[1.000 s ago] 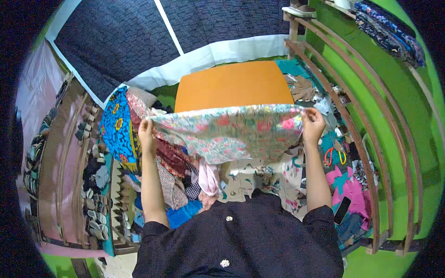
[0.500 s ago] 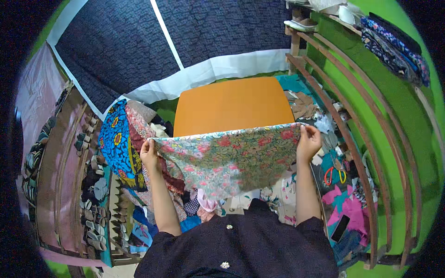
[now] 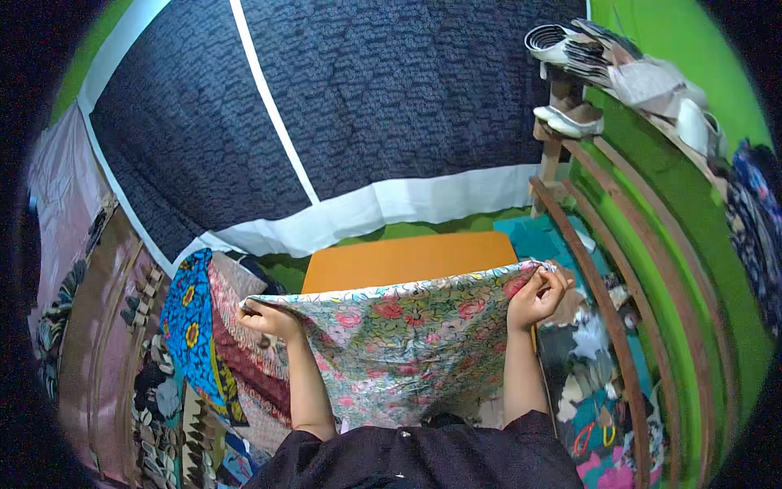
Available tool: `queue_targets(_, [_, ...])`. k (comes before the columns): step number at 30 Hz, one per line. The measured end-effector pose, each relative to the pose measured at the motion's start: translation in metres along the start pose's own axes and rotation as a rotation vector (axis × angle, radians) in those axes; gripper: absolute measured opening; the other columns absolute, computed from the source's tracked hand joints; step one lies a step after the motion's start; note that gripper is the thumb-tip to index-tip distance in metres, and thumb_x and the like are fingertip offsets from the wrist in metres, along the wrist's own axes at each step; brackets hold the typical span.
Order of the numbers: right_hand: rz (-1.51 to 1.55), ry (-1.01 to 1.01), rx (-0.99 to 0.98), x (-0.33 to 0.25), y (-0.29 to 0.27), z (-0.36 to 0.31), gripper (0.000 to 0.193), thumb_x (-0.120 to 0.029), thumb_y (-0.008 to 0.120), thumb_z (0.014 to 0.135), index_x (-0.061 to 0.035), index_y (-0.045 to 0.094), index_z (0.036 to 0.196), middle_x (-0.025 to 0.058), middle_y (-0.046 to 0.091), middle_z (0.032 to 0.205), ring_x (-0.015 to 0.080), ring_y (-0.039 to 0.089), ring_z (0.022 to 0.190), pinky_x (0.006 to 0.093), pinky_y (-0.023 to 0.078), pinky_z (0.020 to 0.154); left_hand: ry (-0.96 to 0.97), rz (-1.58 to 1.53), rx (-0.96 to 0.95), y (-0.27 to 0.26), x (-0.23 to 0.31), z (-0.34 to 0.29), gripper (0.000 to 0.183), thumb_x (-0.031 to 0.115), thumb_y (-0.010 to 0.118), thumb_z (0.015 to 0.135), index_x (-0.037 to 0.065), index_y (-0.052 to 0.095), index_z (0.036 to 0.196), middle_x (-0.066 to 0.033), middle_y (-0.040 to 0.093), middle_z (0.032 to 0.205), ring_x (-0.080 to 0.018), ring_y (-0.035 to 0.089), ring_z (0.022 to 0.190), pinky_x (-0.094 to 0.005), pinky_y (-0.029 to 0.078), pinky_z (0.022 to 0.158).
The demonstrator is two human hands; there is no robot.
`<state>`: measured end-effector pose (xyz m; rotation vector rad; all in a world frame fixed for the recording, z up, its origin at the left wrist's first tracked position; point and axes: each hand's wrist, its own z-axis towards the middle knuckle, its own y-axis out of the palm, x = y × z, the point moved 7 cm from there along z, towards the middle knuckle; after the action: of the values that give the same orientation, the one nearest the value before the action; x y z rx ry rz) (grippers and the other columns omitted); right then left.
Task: Folding various pieces of floral and solid-colored fabric on a table.
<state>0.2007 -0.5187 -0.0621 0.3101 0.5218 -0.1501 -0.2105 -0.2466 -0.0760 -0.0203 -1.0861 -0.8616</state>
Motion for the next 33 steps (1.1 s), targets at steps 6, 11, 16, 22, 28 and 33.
queue_targets(6, [-0.056,-0.017,-0.066,0.069,0.126,0.002,0.007,0.001,0.058,0.078,-0.0037,0.055,0.081,0.0078,0.055,0.085,0.0235,0.053,0.084,0.0442,0.024,0.102,-0.032,-0.166,-0.23,0.15,-0.048,-0.022,0.019,0.018,0.041,0.094,0.0,0.038,0.099,-0.0039,0.038,0.082,-0.0114,0.038,0.071,-0.0247,0.036,0.065])
queue_targets(11, [-0.066,0.01,-0.202,0.127,0.217,-0.031,0.007,0.0,0.053,0.077,-0.0053,0.057,0.08,0.0088,0.056,0.087,0.0254,0.052,0.088,0.0471,0.022,0.101,0.061,0.009,-0.261,0.224,-0.124,-0.043,0.023,0.017,0.045,0.092,-0.003,0.04,0.1,-0.0081,0.04,0.092,-0.0171,0.04,0.083,-0.0305,0.036,0.078])
queue_targets(16, [-0.061,0.073,-0.309,0.177,0.26,-0.088,0.007,-0.003,0.051,0.078,-0.0055,0.057,0.081,0.009,0.057,0.087,0.0265,0.053,0.089,0.0479,0.022,0.101,0.142,0.26,-0.278,0.242,-0.188,-0.072,0.028,0.019,0.048,0.091,-0.007,0.042,0.1,-0.0143,0.044,0.093,-0.0234,0.044,0.084,-0.0335,0.037,0.079])
queue_targets(22, [-0.365,0.237,-0.841,0.235,0.283,-0.161,0.036,-0.003,0.048,0.08,-0.0079,0.051,0.115,0.0142,0.054,0.11,0.0286,0.047,0.109,0.051,0.022,0.1,0.308,0.854,-0.922,0.246,-0.261,-0.116,0.041,0.03,0.052,0.085,0.001,0.051,0.113,-0.0209,0.046,0.12,-0.0334,0.045,0.11,-0.0515,0.033,0.089])
queue_targets(28, [-0.672,0.259,-1.476,0.202,0.247,-0.218,0.071,-0.013,0.055,0.077,-0.0136,0.019,0.139,0.0224,0.018,0.141,0.0387,0.015,0.131,0.0649,0.009,0.098,0.413,0.964,-1.302,0.179,-0.221,-0.193,0.044,0.027,0.049,0.084,0.005,0.046,0.122,-0.0199,0.031,0.136,-0.0353,0.027,0.127,-0.0616,0.019,0.097])
queue_targets(33, [-0.417,0.141,-1.738,0.103,0.15,-0.27,0.062,-0.031,0.049,0.084,-0.0152,0.024,0.139,0.021,0.012,0.144,0.0412,0.009,0.132,0.0656,0.007,0.098,0.294,0.749,-1.647,0.063,-0.149,-0.277,0.047,0.03,0.048,0.085,0.008,0.043,0.126,-0.0193,0.034,0.134,-0.0348,0.034,0.122,-0.0589,0.024,0.096])
